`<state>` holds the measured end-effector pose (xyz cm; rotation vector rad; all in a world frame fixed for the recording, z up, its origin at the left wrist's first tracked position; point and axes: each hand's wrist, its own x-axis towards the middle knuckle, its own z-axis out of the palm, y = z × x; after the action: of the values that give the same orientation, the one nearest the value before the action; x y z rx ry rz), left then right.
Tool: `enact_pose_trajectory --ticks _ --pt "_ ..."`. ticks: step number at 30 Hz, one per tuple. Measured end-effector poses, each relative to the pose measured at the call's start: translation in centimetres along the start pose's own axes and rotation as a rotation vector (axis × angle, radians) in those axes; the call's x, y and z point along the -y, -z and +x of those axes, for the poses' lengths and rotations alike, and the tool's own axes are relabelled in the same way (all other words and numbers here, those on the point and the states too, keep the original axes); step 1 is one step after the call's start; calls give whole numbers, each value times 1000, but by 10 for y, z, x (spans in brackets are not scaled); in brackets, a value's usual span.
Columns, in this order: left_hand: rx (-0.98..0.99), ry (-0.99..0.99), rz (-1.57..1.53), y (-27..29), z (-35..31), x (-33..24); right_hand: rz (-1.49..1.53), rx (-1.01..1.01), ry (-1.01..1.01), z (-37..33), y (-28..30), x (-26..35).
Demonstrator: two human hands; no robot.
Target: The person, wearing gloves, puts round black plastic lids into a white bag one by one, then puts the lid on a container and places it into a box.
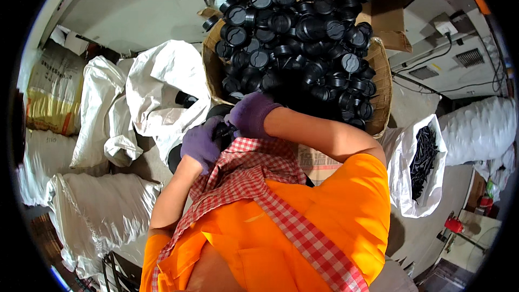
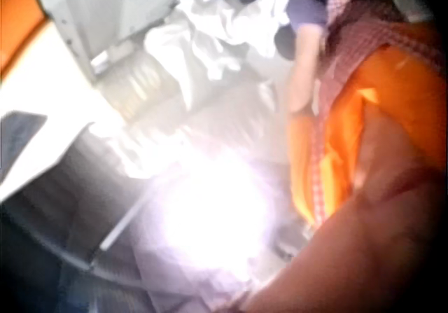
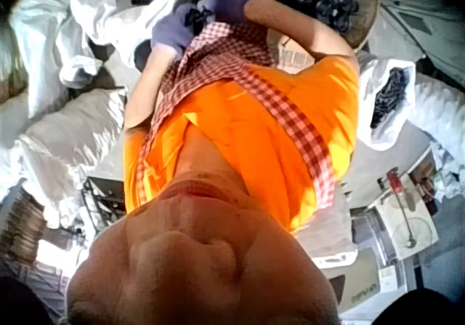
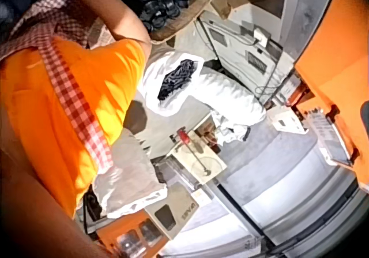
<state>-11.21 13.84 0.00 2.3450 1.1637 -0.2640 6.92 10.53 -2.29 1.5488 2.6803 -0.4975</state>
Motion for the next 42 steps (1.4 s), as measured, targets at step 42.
enact_pose_trajectory --ticks 42 --pt "-831 -44 -552 8 130 154 -341 -1497 -1116 -273 22 -77"
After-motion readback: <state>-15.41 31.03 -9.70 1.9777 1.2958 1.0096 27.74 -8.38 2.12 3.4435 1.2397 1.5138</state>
